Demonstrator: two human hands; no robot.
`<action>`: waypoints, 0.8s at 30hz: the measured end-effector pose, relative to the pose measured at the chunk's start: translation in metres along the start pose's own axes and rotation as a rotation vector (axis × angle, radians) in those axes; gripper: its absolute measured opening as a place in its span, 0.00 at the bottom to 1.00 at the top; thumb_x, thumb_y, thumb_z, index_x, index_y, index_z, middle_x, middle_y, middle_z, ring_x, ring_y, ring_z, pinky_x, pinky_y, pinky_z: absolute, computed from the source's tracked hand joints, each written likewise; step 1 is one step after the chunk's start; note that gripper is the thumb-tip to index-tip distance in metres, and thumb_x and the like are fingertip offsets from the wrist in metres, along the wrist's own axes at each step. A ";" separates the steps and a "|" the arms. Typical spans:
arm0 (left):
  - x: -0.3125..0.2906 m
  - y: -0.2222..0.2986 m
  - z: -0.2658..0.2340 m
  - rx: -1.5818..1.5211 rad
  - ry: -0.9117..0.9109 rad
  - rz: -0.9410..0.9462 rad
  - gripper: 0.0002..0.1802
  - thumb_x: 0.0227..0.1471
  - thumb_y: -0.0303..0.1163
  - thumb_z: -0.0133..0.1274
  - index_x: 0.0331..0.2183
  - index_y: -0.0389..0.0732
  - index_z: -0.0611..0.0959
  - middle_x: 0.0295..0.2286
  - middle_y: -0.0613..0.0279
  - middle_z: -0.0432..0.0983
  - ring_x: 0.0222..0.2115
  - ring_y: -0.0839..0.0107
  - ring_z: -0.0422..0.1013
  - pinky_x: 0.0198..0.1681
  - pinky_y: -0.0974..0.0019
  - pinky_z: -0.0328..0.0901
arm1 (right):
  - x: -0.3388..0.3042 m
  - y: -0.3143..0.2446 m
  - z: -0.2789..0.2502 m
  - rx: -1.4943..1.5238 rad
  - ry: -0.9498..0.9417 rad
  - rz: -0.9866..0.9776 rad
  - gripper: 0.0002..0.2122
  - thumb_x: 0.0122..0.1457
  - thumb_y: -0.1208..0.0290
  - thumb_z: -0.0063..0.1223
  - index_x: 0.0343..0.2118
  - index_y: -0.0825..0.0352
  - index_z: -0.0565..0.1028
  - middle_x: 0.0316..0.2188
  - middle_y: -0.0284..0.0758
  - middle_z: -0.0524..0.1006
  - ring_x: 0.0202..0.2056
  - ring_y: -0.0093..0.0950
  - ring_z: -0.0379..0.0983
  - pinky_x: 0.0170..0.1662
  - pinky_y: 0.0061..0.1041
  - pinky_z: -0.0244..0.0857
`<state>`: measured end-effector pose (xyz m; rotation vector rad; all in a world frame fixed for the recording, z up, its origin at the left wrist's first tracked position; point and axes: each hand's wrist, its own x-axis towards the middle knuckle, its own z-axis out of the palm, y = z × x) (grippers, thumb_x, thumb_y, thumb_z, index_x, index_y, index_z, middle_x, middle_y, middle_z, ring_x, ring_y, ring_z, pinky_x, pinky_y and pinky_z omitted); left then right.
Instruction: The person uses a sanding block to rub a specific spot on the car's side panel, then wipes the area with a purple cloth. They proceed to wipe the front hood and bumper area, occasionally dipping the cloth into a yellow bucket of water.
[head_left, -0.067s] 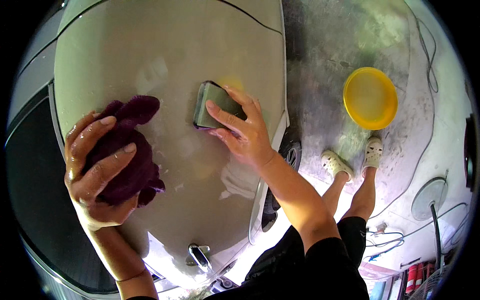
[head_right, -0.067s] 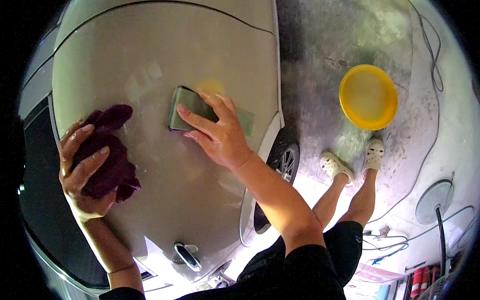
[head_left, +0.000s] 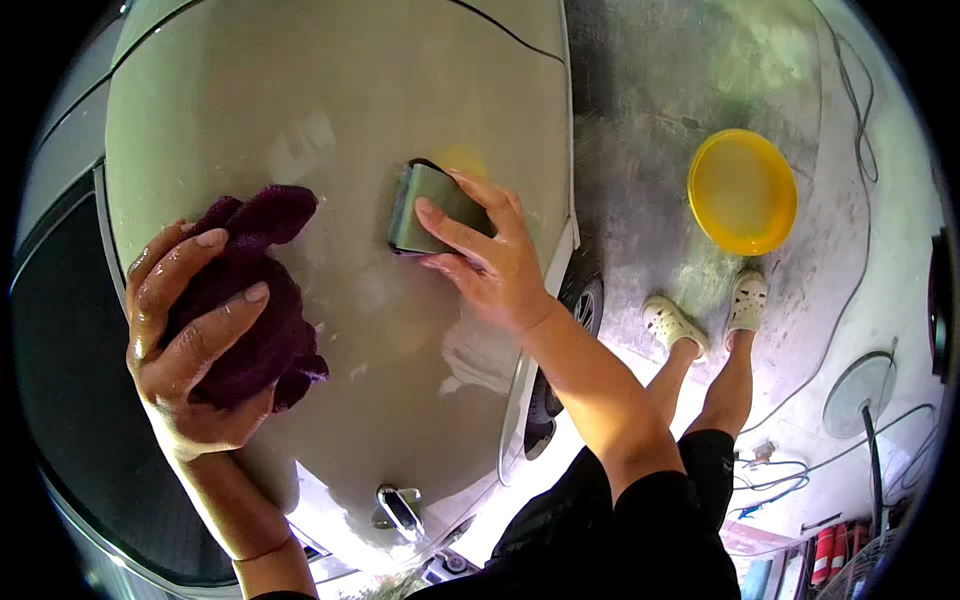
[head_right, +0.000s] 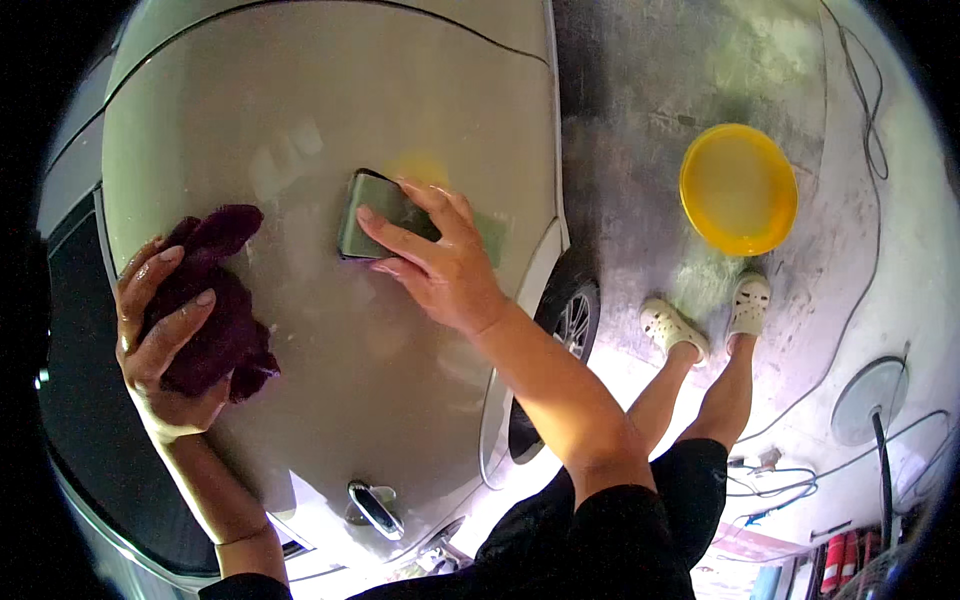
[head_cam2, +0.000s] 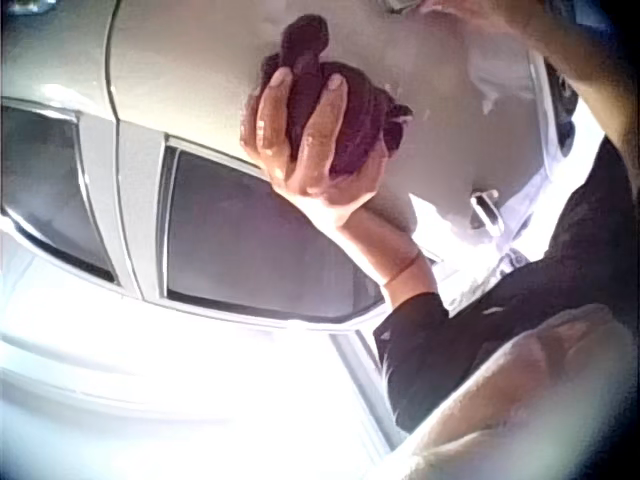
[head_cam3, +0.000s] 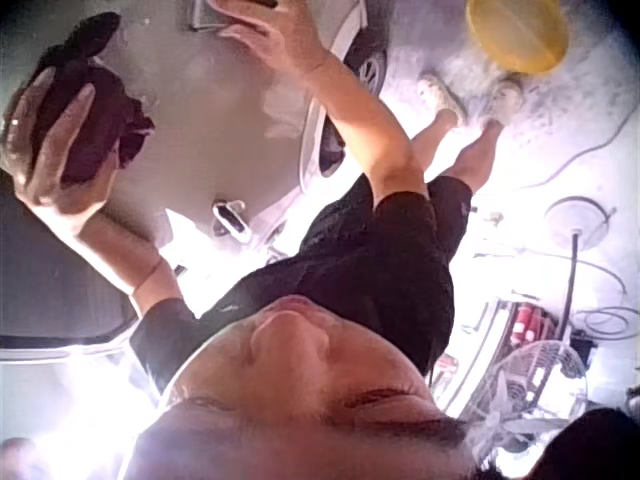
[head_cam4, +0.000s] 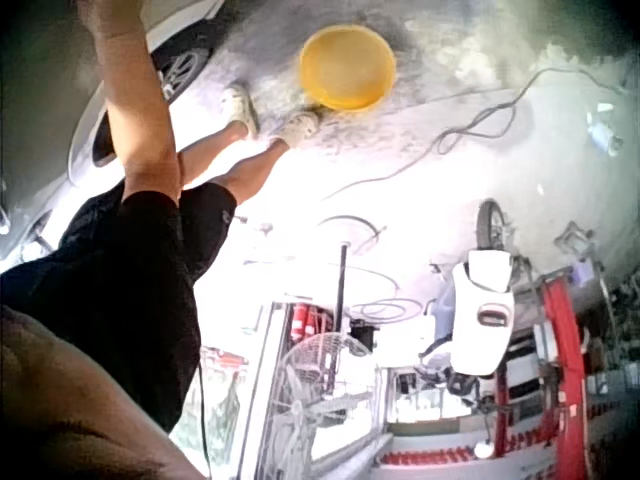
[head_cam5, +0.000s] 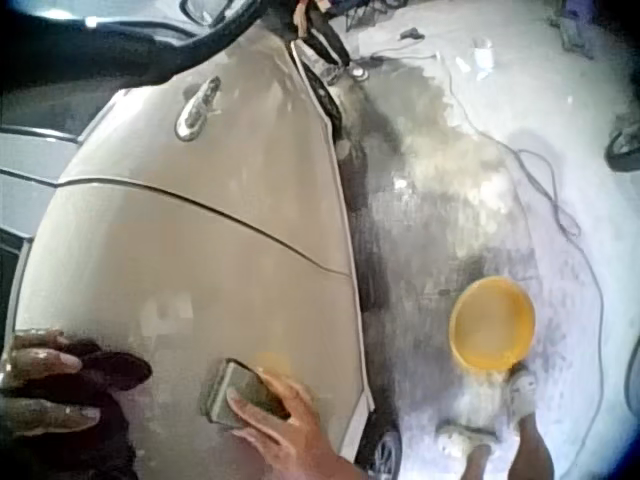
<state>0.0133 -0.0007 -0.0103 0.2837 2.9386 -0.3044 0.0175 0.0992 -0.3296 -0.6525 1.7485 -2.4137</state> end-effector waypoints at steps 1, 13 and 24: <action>-0.002 0.002 0.001 -0.002 -0.019 -0.002 0.38 0.10 0.36 0.61 0.38 0.52 0.91 0.52 0.55 0.79 0.55 0.43 0.71 0.60 0.41 0.66 | -0.016 0.007 -0.002 0.000 0.004 0.049 0.31 0.47 0.69 0.73 0.58 0.47 0.79 0.60 0.44 0.71 0.56 0.47 0.69 0.59 0.44 0.64; 0.008 0.004 -0.008 -0.131 -0.069 0.010 0.37 0.14 0.30 0.64 0.40 0.47 0.90 0.52 0.56 0.78 0.53 0.46 0.71 0.55 0.47 0.69 | -0.065 -0.041 0.009 -0.216 0.082 0.559 0.23 0.61 0.61 0.63 0.59 0.59 0.76 0.53 0.49 0.71 0.54 0.48 0.67 0.57 0.41 0.64; 0.004 0.001 -0.014 -0.290 -0.114 -0.031 0.37 0.19 0.23 0.65 0.43 0.44 0.88 0.54 0.53 0.75 0.56 0.45 0.68 0.59 0.48 0.66 | -0.038 -0.033 0.038 -0.316 0.204 0.752 0.22 0.67 0.56 0.53 0.57 0.66 0.70 0.50 0.56 0.74 0.51 0.54 0.69 0.56 0.46 0.64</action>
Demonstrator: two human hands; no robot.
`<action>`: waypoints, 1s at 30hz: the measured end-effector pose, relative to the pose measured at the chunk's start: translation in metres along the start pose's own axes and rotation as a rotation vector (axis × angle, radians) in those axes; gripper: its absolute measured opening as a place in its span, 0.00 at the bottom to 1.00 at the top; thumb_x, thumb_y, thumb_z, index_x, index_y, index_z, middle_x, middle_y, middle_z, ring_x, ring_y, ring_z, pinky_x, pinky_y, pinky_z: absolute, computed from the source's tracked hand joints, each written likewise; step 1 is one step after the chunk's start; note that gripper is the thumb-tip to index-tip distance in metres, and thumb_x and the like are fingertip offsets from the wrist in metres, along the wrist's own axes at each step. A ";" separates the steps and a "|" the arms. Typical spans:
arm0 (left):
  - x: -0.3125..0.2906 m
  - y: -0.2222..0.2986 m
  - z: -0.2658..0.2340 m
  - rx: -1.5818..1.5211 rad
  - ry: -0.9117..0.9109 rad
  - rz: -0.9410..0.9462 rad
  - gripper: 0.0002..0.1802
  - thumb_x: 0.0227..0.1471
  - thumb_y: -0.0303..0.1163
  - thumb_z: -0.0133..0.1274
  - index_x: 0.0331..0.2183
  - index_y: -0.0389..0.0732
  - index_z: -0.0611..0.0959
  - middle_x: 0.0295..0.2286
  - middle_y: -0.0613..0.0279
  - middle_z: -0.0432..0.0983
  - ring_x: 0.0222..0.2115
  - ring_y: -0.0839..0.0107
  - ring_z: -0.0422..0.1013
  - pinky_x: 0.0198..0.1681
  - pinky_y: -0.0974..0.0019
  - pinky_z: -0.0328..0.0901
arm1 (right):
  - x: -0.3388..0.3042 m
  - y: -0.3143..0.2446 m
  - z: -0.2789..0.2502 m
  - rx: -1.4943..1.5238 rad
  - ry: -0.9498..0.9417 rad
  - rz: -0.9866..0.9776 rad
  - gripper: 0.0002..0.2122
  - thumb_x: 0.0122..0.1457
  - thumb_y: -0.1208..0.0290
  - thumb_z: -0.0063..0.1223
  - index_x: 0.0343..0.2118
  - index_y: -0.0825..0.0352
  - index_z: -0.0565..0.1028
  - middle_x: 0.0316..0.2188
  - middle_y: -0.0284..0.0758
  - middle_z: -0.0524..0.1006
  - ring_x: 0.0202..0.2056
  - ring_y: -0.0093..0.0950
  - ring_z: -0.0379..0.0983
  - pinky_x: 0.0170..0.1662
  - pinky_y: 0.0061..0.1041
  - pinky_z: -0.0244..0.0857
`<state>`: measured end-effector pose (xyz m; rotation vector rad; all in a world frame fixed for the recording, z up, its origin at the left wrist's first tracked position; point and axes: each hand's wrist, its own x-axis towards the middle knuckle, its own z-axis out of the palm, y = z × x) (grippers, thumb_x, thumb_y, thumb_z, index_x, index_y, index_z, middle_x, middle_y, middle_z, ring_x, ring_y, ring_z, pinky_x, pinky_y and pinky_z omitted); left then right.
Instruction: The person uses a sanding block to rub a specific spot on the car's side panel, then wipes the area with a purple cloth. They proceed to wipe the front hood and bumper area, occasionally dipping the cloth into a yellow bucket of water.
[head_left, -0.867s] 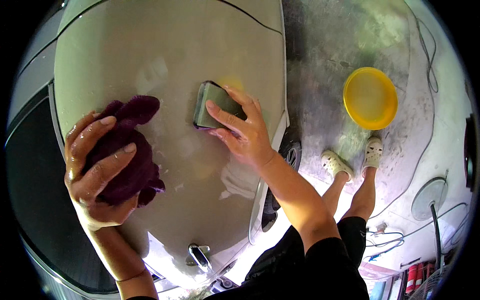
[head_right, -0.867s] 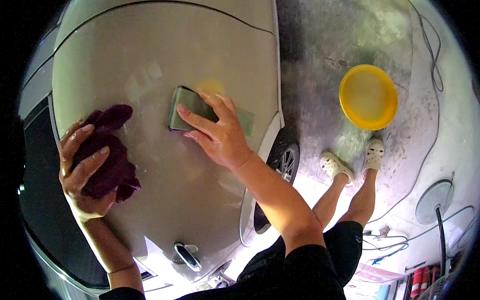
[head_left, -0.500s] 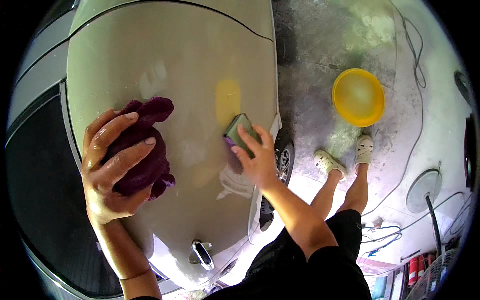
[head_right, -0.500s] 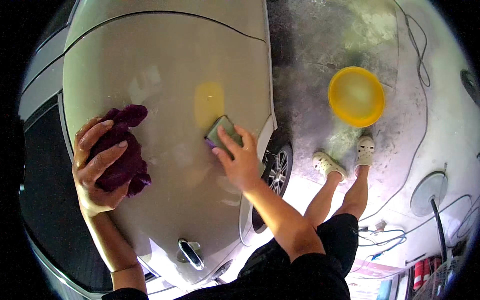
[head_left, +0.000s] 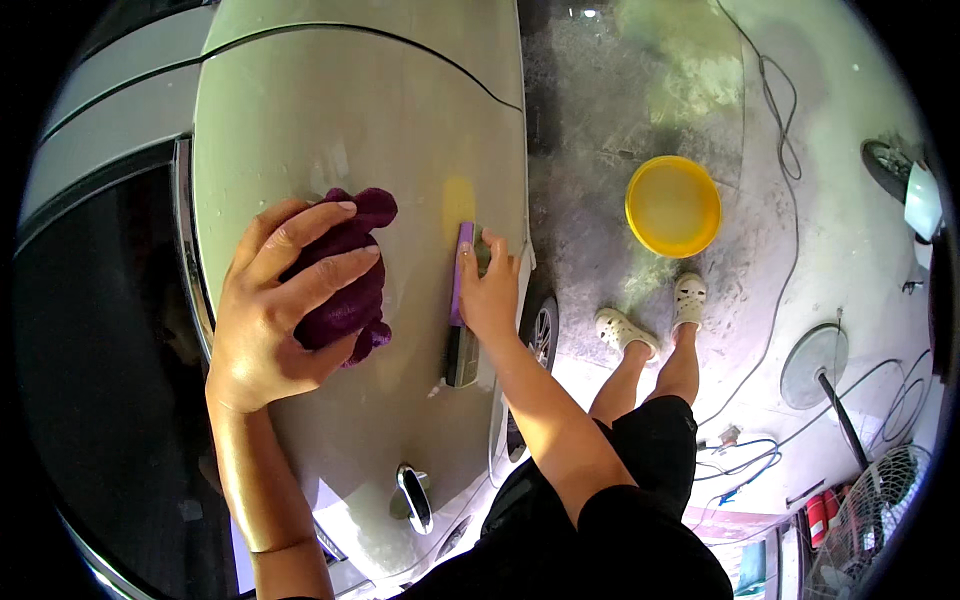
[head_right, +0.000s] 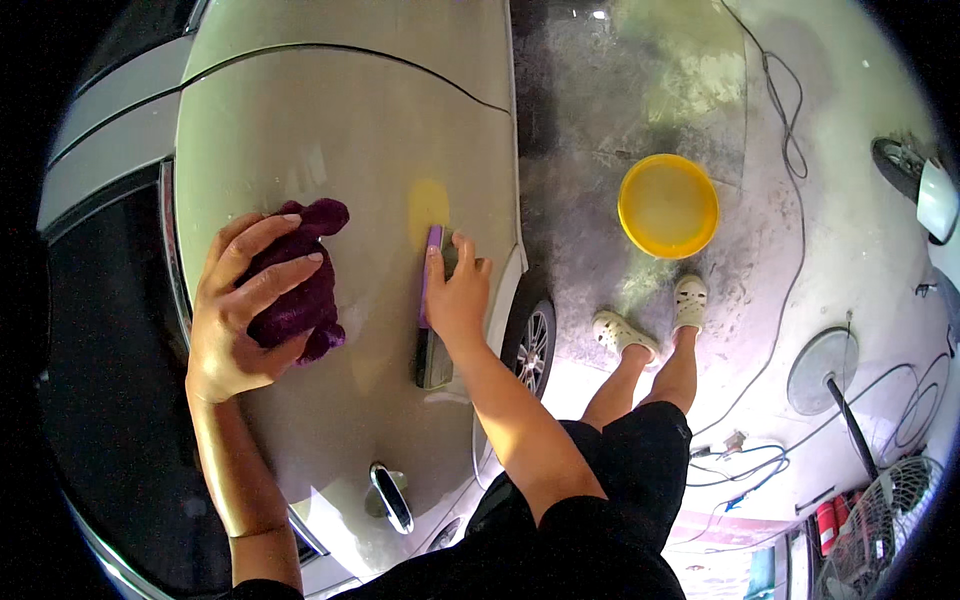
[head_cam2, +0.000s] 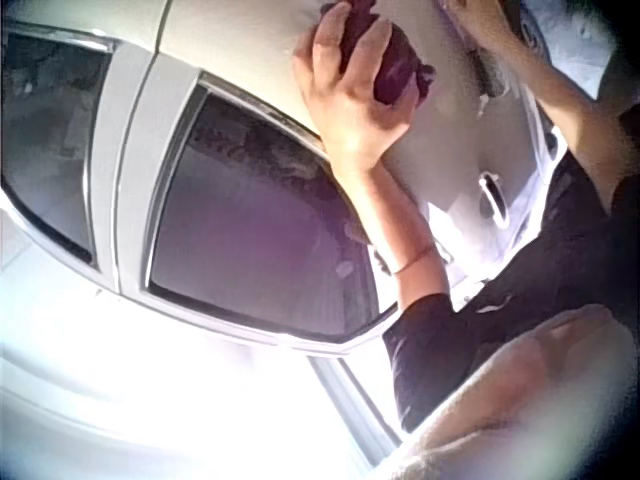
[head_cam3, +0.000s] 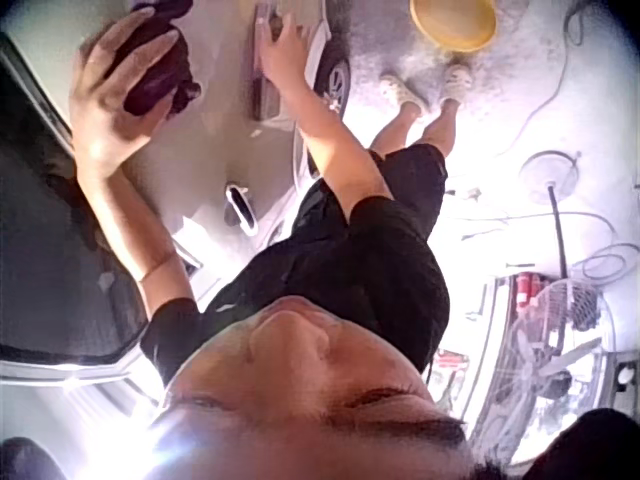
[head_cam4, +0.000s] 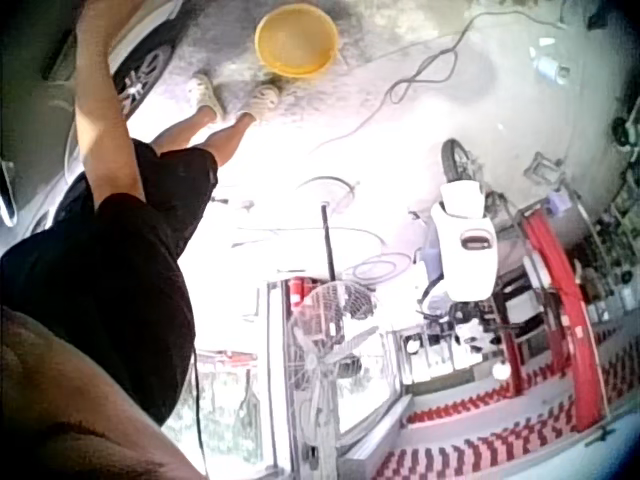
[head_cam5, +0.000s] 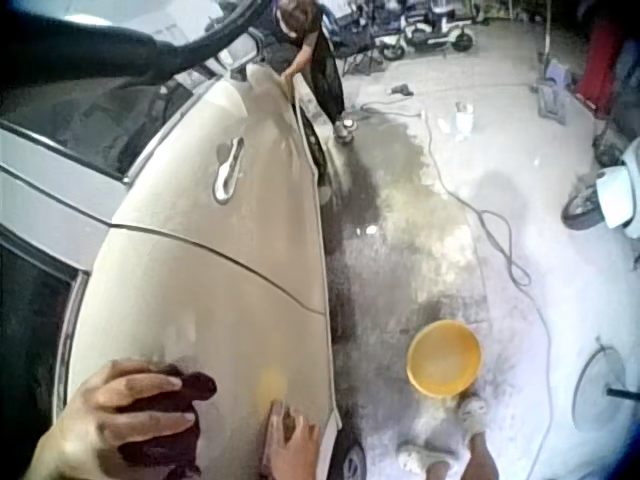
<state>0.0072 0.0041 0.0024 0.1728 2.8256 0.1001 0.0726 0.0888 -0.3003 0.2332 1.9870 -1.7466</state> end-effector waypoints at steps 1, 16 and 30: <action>-0.001 -0.001 0.000 0.000 0.011 -0.001 0.37 0.19 0.23 0.65 0.43 0.44 0.88 0.54 0.53 0.75 0.56 0.45 0.68 0.58 0.48 0.66 | 0.010 0.002 0.003 -0.027 0.030 0.008 0.22 0.67 0.56 0.53 0.57 0.66 0.71 0.50 0.56 0.75 0.51 0.54 0.69 0.55 0.47 0.64; 0.010 0.003 0.001 0.058 0.029 0.018 0.39 0.13 0.29 0.68 0.41 0.48 0.89 0.52 0.56 0.77 0.53 0.44 0.70 0.55 0.45 0.69 | 0.090 0.027 0.010 0.011 0.082 -0.168 0.21 0.68 0.62 0.53 0.60 0.67 0.72 0.49 0.50 0.74 0.52 0.48 0.70 0.57 0.41 0.64; 0.004 -0.004 0.006 0.093 0.024 0.001 0.41 0.10 0.31 0.69 0.41 0.52 0.90 0.51 0.58 0.78 0.52 0.45 0.71 0.56 0.45 0.69 | 0.025 -0.001 0.001 0.073 -0.018 -0.161 0.24 0.64 0.60 0.60 0.61 0.64 0.73 0.47 0.49 0.72 0.48 0.45 0.69 0.52 0.43 0.65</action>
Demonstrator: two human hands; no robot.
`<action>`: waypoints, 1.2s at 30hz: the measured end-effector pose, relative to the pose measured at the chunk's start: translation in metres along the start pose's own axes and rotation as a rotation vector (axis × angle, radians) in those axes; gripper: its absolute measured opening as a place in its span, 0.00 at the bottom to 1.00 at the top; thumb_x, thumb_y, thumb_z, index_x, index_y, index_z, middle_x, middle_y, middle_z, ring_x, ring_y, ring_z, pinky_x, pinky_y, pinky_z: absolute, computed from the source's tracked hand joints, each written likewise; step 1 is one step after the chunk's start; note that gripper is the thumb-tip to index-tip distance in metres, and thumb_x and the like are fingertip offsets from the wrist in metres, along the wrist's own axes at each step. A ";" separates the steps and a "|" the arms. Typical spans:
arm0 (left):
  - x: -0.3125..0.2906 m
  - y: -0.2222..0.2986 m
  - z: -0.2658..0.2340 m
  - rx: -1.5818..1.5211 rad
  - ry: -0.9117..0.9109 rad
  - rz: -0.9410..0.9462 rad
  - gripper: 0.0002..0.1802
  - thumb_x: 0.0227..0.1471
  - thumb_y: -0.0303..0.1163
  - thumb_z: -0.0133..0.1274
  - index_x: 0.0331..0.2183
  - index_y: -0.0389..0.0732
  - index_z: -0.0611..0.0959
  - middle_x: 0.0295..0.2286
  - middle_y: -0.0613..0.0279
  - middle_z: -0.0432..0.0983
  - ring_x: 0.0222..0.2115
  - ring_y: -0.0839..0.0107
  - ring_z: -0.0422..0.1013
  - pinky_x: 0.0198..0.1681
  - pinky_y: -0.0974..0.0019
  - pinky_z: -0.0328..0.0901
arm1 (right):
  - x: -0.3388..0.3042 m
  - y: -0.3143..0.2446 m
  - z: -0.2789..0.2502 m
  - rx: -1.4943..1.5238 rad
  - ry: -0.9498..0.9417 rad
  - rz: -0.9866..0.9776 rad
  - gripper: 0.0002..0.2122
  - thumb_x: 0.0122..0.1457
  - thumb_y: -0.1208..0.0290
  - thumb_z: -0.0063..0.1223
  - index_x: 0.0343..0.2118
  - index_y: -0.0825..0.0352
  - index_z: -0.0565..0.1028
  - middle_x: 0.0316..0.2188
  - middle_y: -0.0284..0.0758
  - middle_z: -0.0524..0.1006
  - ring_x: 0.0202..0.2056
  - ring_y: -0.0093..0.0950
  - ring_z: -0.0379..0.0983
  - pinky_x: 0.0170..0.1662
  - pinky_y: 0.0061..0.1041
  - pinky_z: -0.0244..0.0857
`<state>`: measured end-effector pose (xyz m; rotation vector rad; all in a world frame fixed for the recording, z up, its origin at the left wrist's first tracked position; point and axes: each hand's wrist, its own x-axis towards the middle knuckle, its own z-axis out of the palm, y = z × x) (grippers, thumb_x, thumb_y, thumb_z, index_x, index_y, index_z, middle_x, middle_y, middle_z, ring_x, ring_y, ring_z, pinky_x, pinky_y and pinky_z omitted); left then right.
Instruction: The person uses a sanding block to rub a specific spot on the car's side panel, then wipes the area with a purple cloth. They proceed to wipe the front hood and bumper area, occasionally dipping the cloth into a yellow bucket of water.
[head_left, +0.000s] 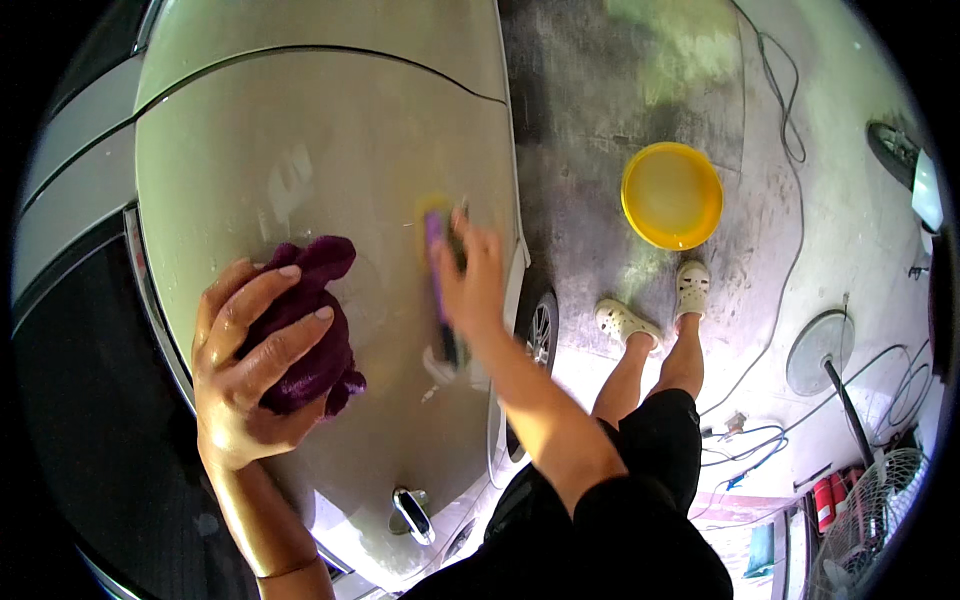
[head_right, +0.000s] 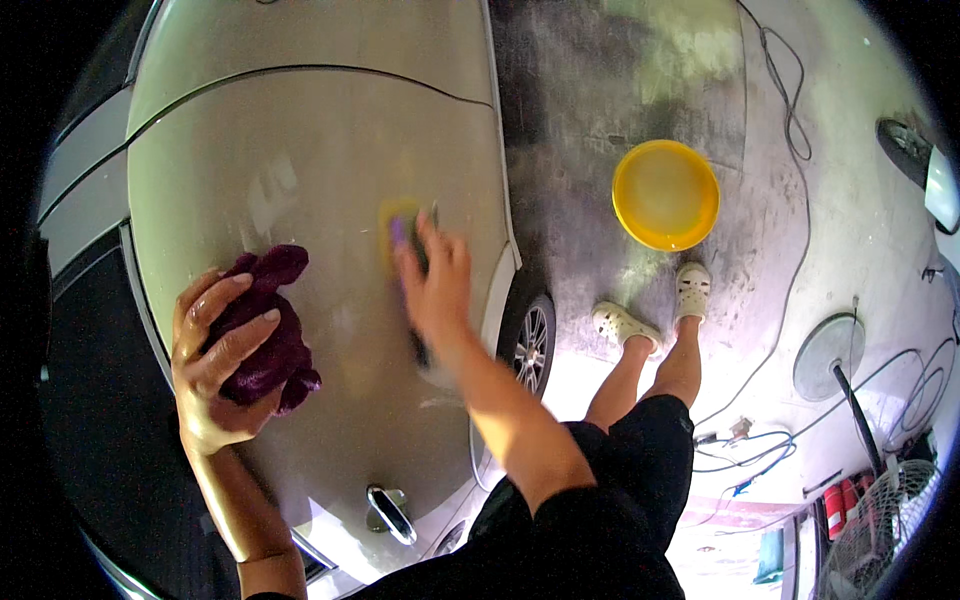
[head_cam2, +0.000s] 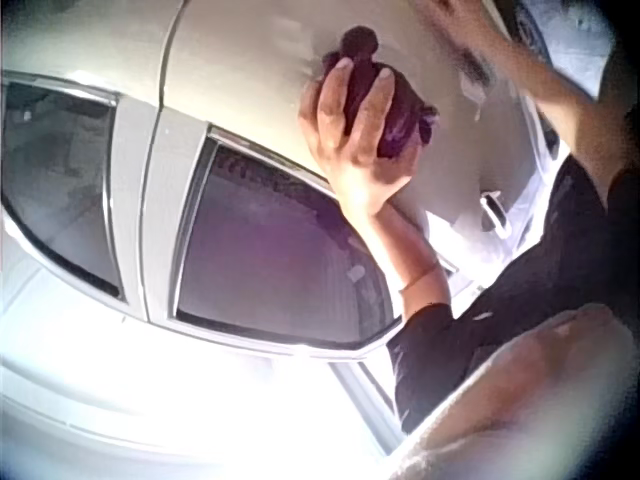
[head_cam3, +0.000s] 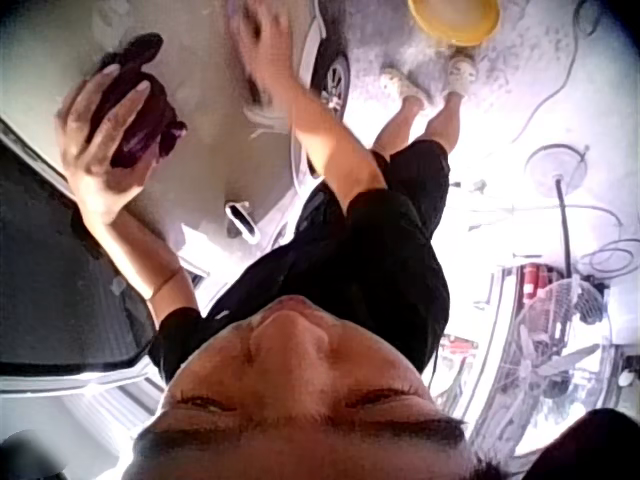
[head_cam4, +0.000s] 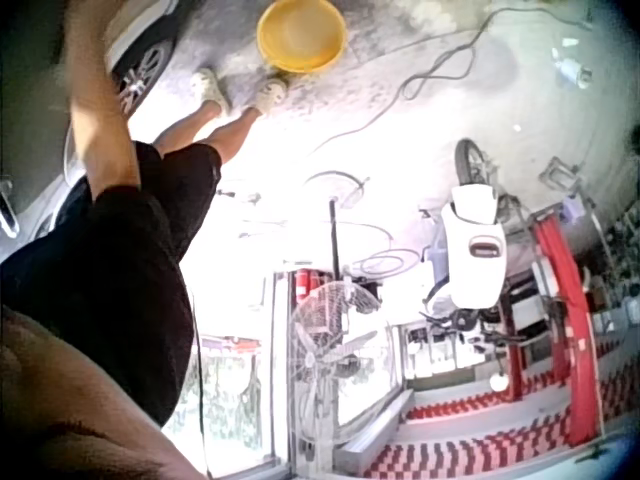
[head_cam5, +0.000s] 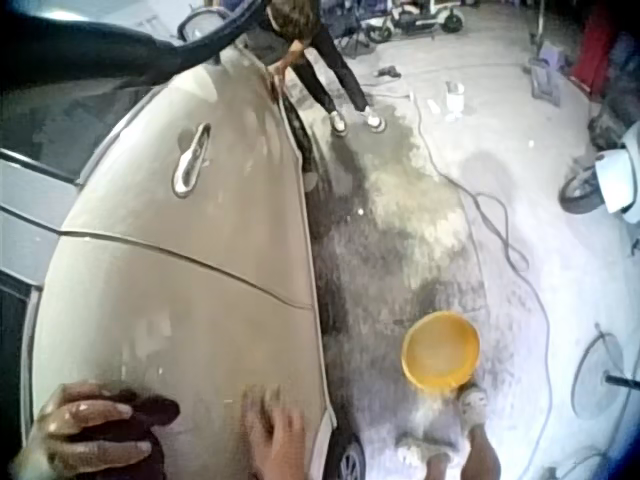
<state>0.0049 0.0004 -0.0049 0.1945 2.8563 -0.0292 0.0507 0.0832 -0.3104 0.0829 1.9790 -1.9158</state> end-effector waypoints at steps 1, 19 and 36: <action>0.000 0.000 -0.002 0.004 0.012 0.001 0.41 0.10 0.31 0.69 0.41 0.52 0.90 0.51 0.58 0.78 0.52 0.45 0.71 0.56 0.45 0.69 | -0.023 -0.012 -0.004 -0.004 -0.036 -0.014 0.24 0.64 0.59 0.59 0.61 0.64 0.73 0.48 0.50 0.72 0.48 0.45 0.69 0.52 0.44 0.65; 0.005 0.005 0.000 0.041 0.005 0.011 0.41 0.11 0.31 0.68 0.41 0.53 0.90 0.51 0.58 0.78 0.52 0.46 0.71 0.56 0.46 0.69 | 0.091 0.002 0.010 0.014 0.122 -0.091 0.24 0.63 0.58 0.60 0.60 0.61 0.74 0.47 0.48 0.74 0.53 0.45 0.68 0.55 0.42 0.65; 0.000 0.003 0.004 0.058 0.007 -0.003 0.40 0.09 0.32 0.67 0.40 0.53 0.90 0.51 0.58 0.78 0.52 0.46 0.72 0.57 0.45 0.68 | 0.010 0.018 0.002 -0.036 -0.032 0.093 0.26 0.66 0.59 0.56 0.64 0.65 0.68 0.52 0.50 0.73 0.53 0.48 0.68 0.58 0.44 0.62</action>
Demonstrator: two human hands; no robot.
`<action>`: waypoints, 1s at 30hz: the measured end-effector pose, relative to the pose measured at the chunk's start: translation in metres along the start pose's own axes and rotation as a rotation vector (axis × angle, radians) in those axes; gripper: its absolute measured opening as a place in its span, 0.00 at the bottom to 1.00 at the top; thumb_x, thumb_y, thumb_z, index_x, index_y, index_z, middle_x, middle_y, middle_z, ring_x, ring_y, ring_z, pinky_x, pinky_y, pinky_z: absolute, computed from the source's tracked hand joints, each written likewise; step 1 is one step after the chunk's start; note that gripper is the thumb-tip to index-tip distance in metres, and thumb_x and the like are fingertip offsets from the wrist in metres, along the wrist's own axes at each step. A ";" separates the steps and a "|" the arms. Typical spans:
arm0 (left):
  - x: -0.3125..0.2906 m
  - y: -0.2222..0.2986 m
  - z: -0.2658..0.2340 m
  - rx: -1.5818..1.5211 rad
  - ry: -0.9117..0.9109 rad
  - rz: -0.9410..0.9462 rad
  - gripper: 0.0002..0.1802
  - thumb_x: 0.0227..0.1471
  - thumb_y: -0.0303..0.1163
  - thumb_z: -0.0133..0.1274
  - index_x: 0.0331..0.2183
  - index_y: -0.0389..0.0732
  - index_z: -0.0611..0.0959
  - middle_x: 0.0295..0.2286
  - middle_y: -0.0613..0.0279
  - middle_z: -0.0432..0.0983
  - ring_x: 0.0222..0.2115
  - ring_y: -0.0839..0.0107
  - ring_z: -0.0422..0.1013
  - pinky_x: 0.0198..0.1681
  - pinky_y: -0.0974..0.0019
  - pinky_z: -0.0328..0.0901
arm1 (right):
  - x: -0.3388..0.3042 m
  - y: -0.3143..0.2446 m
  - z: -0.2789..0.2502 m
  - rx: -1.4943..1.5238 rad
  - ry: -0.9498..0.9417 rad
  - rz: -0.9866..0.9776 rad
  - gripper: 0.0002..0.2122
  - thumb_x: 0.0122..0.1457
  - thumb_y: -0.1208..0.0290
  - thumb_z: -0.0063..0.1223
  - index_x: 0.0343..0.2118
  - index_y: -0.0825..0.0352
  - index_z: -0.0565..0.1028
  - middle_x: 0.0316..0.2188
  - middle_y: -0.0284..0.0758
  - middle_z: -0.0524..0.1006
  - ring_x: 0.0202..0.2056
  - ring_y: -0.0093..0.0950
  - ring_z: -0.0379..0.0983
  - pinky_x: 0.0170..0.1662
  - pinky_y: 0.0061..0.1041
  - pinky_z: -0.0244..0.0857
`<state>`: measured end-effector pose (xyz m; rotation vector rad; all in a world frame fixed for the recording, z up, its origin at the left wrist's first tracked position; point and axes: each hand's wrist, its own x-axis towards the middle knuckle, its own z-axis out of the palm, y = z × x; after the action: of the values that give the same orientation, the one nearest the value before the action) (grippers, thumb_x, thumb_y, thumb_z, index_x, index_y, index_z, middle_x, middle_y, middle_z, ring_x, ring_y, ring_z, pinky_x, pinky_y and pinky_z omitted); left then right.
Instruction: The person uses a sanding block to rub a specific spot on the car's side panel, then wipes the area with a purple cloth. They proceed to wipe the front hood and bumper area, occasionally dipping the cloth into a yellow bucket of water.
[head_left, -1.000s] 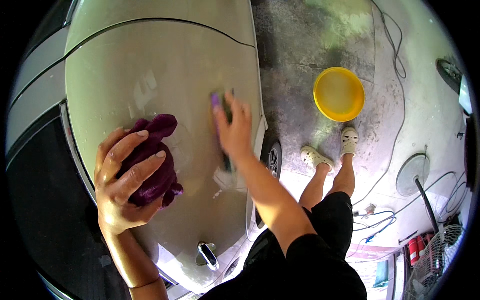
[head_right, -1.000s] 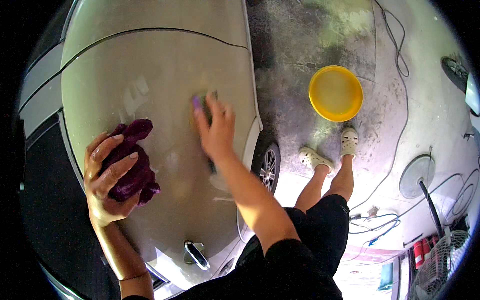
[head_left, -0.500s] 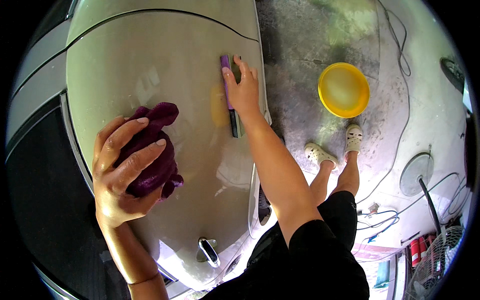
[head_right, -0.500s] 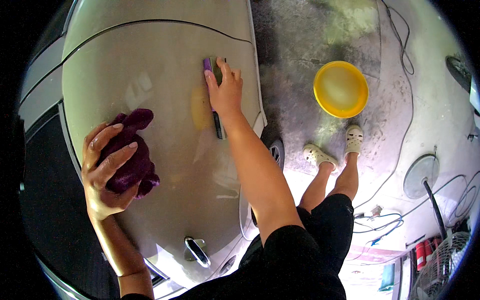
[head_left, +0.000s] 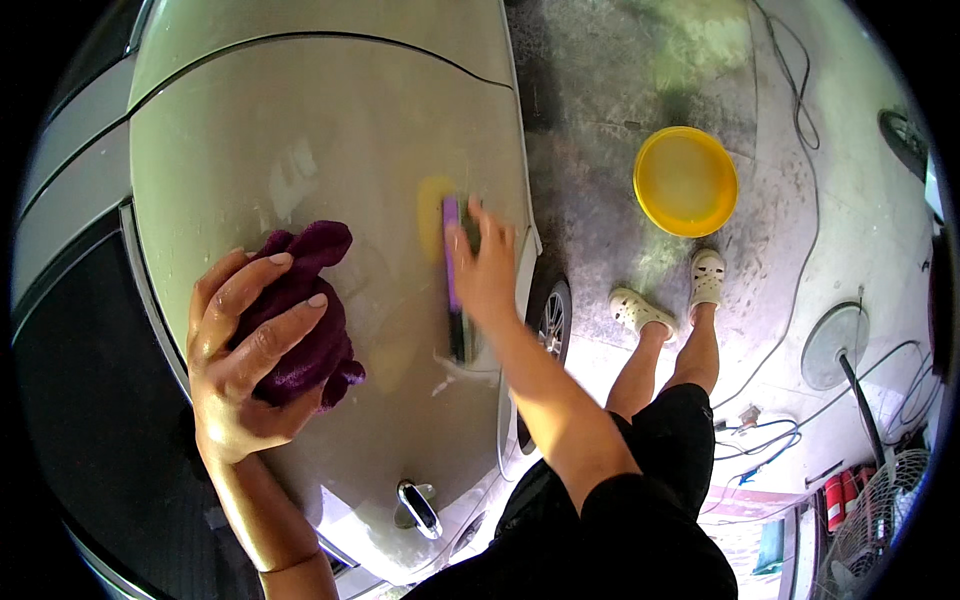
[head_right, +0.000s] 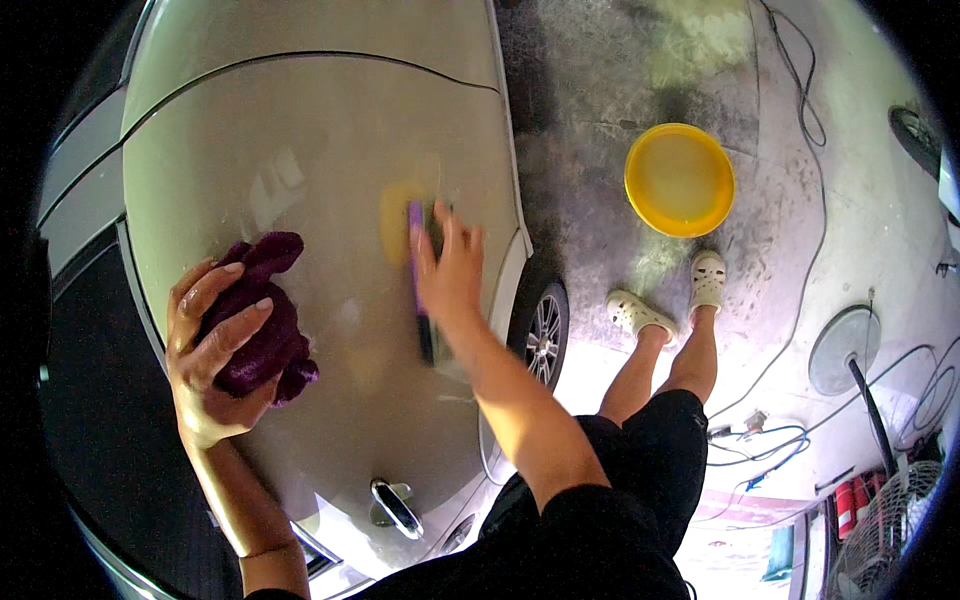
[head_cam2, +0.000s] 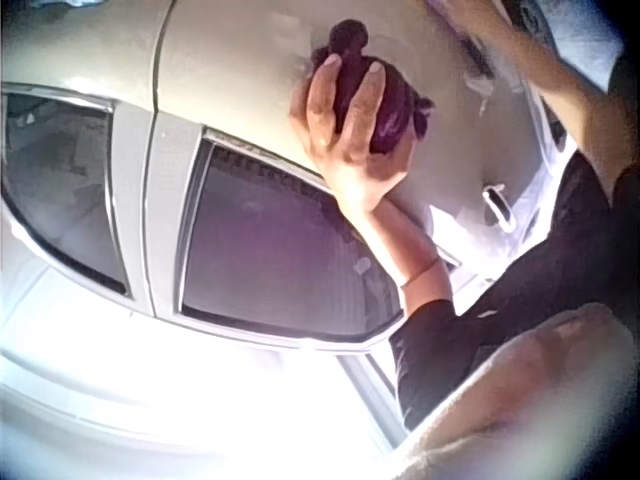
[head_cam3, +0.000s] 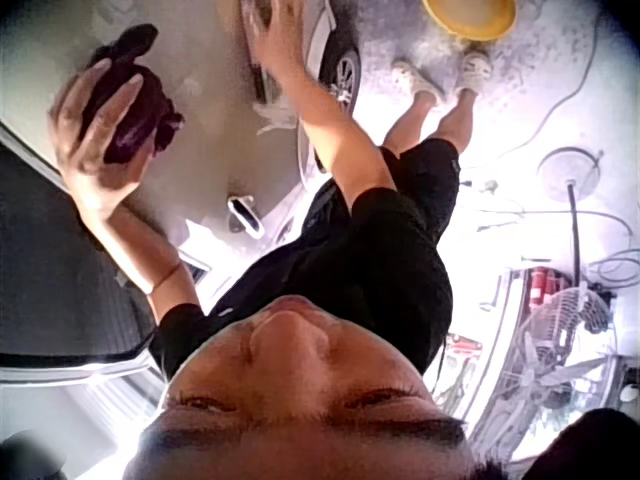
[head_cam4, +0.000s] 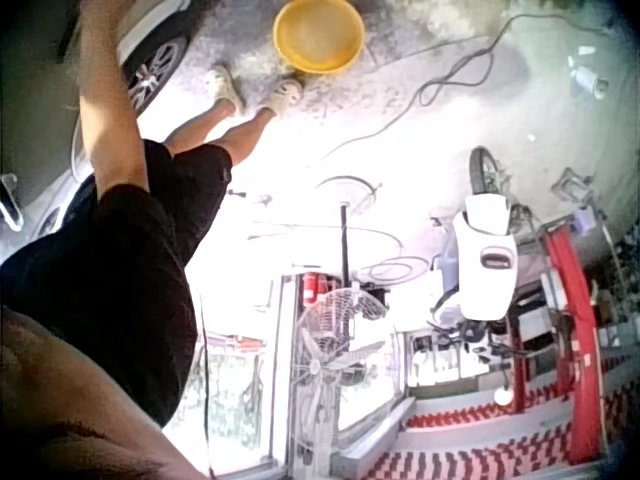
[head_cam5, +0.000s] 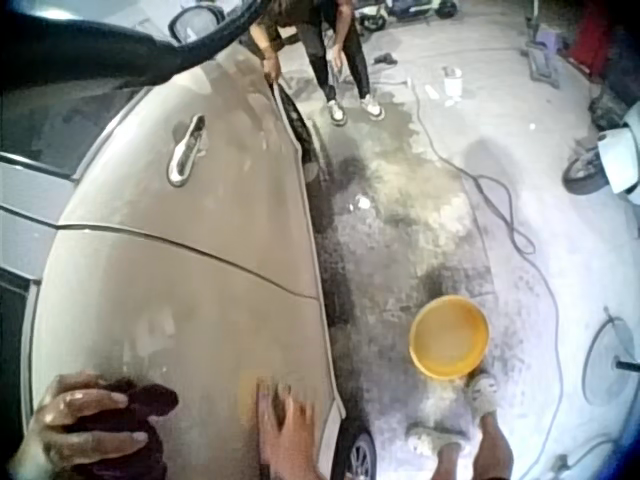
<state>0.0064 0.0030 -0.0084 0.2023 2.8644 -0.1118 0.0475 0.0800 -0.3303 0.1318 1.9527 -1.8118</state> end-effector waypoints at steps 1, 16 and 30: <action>-0.005 0.000 -0.002 -0.008 -0.004 -0.014 0.40 0.09 0.32 0.67 0.40 0.53 0.90 0.51 0.58 0.78 0.52 0.46 0.72 0.57 0.45 0.68 | -0.030 -0.007 -0.003 0.009 0.000 -0.039 0.24 0.67 0.60 0.56 0.62 0.66 0.69 0.53 0.50 0.72 0.53 0.47 0.68 0.58 0.45 0.63; -0.003 -0.003 0.002 0.003 0.010 -0.004 0.41 0.08 0.32 0.65 0.40 0.53 0.91 0.51 0.57 0.78 0.53 0.45 0.71 0.58 0.43 0.67 | -0.005 0.006 -0.007 0.094 0.044 -0.212 0.25 0.64 0.63 0.60 0.63 0.62 0.72 0.49 0.48 0.73 0.49 0.45 0.71 0.55 0.38 0.65; 0.003 -0.003 0.005 0.006 0.034 0.006 0.41 0.09 0.31 0.64 0.40 0.55 0.91 0.51 0.59 0.79 0.53 0.46 0.71 0.59 0.42 0.67 | 0.041 0.010 -0.003 0.055 0.052 -0.197 0.24 0.65 0.63 0.58 0.63 0.61 0.73 0.47 0.48 0.74 0.48 0.47 0.71 0.54 0.41 0.66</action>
<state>0.0047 -0.0004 -0.0138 0.2158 2.8973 -0.1174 0.0143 0.0745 -0.3554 0.0037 2.0129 -2.0066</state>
